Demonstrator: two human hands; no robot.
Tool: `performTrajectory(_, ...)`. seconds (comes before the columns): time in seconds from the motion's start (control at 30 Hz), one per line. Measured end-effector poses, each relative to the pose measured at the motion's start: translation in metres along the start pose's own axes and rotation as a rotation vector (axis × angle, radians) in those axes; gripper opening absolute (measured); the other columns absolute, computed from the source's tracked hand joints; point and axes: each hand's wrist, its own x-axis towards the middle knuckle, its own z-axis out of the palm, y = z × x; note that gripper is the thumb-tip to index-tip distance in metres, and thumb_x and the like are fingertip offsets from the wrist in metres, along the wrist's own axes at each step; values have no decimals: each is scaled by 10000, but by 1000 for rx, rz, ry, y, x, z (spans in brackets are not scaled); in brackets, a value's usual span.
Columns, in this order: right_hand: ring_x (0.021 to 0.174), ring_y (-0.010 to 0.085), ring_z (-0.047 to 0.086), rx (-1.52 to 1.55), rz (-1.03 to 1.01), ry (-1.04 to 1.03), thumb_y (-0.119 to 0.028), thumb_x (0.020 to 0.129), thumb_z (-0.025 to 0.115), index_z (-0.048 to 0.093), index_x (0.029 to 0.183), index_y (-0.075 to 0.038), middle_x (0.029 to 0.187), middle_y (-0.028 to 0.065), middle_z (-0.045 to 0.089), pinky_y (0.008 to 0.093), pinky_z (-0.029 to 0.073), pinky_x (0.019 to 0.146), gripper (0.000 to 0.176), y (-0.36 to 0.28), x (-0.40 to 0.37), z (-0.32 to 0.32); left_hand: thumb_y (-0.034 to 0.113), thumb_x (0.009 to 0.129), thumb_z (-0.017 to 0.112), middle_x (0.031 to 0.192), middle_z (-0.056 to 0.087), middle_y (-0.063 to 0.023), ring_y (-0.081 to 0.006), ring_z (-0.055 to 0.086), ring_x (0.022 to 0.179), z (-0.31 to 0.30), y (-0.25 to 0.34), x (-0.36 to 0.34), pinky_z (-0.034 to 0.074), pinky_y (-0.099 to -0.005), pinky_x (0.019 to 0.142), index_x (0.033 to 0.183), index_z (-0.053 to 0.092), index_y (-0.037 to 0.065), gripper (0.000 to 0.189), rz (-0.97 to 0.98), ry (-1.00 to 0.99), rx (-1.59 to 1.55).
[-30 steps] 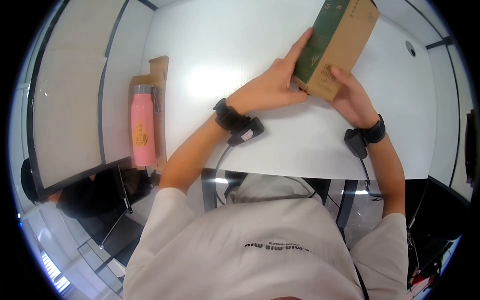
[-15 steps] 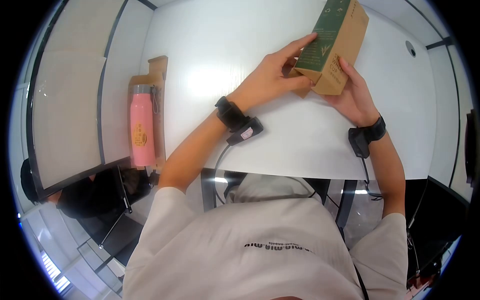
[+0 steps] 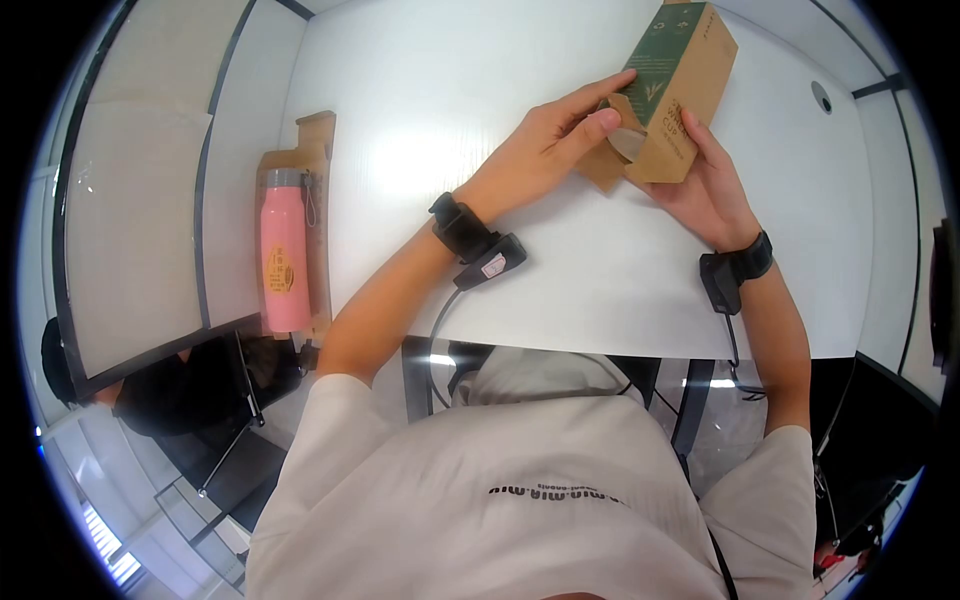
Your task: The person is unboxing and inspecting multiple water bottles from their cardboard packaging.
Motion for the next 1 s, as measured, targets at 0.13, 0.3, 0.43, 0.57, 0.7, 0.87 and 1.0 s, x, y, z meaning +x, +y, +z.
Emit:
performTrajectory(0.13,1348,212,439,-10,-7,5,-384,1054,440,321,1489,-114,1467,81,436,425,402,1118,526,1,0,1,413,1042,467,1288,628,-141,-211,584,1166,0,2,-1,428,-308,1021,1485,447,111,537,-26,0,17)
performTrajectory(0.3,1351,215,435,-20,-16,2,-387,1051,450,314,1492,-115,1471,90,427,426,408,1115,536,2,0,0,380,1050,442,1297,616,-140,-215,576,1175,0,0,0,424,-311,1024,1485,448,119,507,-21,2,-11)
performTrajectory(0.43,1317,190,474,10,6,-17,-361,1038,499,373,1465,-105,1430,64,486,404,406,1116,514,2,0,-5,65,846,631,1273,583,-94,-204,569,1164,-2,7,-2,479,-351,987,1531,353,158,745,-68,-81,8)
performTrajectory(0.57,1334,187,454,18,5,-8,-340,1028,531,367,1469,-84,1433,60,486,385,376,1128,535,2,-1,-1,36,753,719,1231,575,-107,-212,586,1136,0,1,-1,522,-359,935,1525,336,161,871,-7,-85,1)
performTrajectory(0.7,1337,193,453,37,14,-11,-322,1015,559,361,1472,-79,1443,63,478,383,362,1133,554,4,0,-3,88,724,792,1229,579,-104,-224,594,1135,0,6,-1,512,-354,949,1520,340,158,919,-55,-75,18)
performTrajectory(0.87,1317,206,471,-136,-34,-25,-299,995,596,364,1447,-26,1415,98,485,388,379,1117,576,4,-2,3,317,719,883,1143,635,-184,-296,657,1030,1,-1,1,533,-375,903,1465,350,133,936,29,-32,96)
performTrajectory(1.0,1272,212,504,-291,-81,-27,-238,958,646,389,1401,-5,1360,109,505,390,418,1077,563,5,-5,5,360,715,889,1061,626,-196,-291,657,959,3,0,2,528,-365,845,1426,361,119,918,73,-1,93)
